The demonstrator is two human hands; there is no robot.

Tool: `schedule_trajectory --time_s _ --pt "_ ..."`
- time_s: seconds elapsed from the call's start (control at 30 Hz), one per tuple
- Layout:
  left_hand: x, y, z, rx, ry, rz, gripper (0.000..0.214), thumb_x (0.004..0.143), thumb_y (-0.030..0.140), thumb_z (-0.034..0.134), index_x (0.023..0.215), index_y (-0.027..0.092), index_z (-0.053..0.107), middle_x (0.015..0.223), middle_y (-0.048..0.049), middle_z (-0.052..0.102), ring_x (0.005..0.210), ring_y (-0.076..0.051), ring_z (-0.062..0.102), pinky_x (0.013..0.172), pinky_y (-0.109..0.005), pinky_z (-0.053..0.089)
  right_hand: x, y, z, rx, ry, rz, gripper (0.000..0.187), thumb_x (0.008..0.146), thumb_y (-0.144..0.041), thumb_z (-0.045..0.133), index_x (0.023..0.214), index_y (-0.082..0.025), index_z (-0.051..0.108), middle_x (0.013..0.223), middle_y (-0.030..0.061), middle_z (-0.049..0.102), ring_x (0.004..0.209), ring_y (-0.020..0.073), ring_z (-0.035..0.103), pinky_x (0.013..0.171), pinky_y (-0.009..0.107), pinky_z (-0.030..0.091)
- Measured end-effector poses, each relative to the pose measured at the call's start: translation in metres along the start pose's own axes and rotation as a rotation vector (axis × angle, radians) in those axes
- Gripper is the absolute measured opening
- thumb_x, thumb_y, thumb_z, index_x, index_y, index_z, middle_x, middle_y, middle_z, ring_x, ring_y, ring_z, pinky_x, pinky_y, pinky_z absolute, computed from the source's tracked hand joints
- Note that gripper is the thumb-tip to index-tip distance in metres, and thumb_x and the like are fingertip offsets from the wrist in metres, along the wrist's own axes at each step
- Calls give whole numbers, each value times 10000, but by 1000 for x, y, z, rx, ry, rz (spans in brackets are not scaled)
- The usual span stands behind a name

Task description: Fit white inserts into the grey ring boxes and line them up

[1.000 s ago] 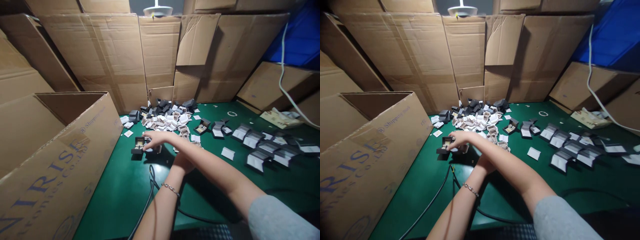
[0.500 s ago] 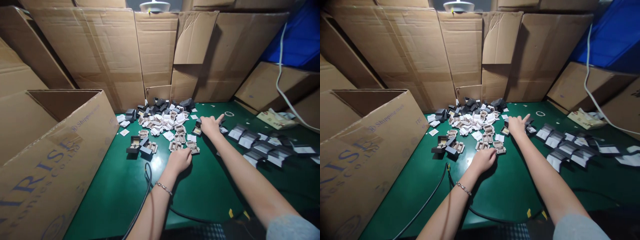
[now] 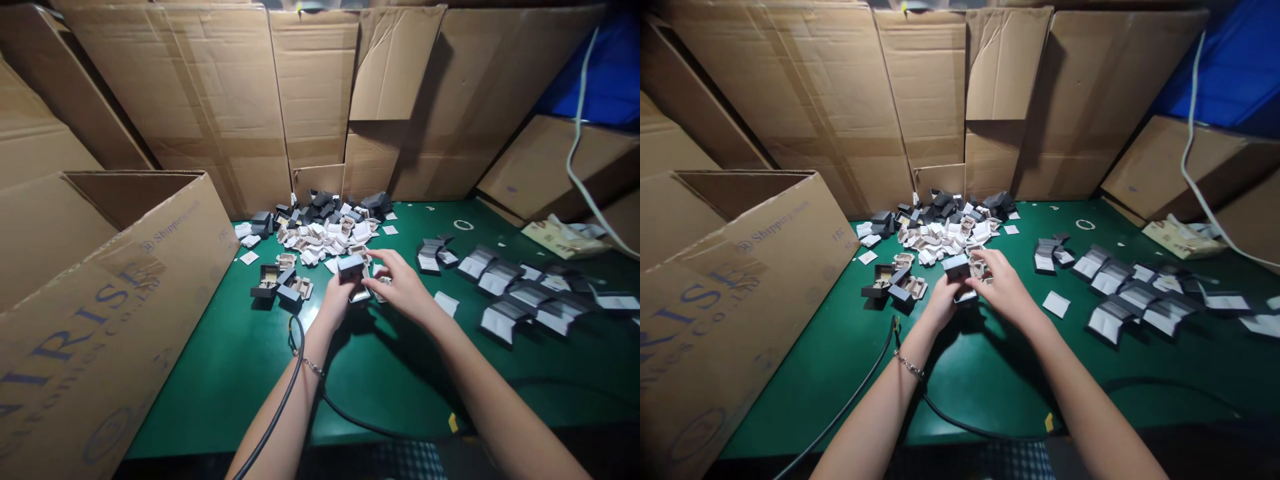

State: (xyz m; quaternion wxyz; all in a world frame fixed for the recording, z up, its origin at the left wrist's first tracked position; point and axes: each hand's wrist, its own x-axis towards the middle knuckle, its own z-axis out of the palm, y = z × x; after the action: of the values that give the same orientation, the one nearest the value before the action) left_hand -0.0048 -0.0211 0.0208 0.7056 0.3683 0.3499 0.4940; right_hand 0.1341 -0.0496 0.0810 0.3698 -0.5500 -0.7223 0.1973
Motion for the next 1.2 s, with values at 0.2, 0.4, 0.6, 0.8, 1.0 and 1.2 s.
schedule_trajectory --time_s 0.2,0.4,0.6,0.8,1.0,1.2 --pt "4 16 -11 -279 258 -68 215 773 311 563 892 136 597 761 -47 674 554 -128 618 431 -198 440 -79 -13 3 -65 -781 137 535 507 -400 823 980 -250 621 1021 28 607 926 246 572 773 343 488" --pt "4 26 -14 -379 303 -81 328 840 393 501 1032 138 577 768 -65 696 583 -163 662 439 -216 477 -109 -22 18 -170 -760 -7 129 730 -203 643 813 -300 630 937 15 634 871 248 604 710 358 492" --pt "3 24 -14 -340 282 -104 317 874 364 452 1047 132 580 779 -64 698 606 -158 668 464 -217 494 -68 -25 20 -102 -669 -102 265 677 -66 582 739 -307 674 803 29 652 704 204 600 569 326 444" --pt "8 15 -14 -318 224 -115 263 878 322 438 976 125 582 724 -55 688 576 -152 657 479 -234 518 -1 0 6 257 -835 148 51 686 -275 661 685 -235 692 659 -7 663 565 144 575 514 260 430" --pt "7 13 -12 -304 207 -110 277 868 338 437 965 128 590 767 -65 698 607 -157 658 563 -291 558 44 75 0 -315 -145 361 252 812 -305 481 854 -165 687 889 91 681 789 199 604 695 303 447" --pt "5 9 -10 -259 167 -140 280 839 357 473 954 145 614 820 -74 705 619 -161 651 530 -271 530 38 112 17 -556 -163 329 404 789 -422 541 1103 -207 678 1254 147 573 1064 311 539 846 424 440"
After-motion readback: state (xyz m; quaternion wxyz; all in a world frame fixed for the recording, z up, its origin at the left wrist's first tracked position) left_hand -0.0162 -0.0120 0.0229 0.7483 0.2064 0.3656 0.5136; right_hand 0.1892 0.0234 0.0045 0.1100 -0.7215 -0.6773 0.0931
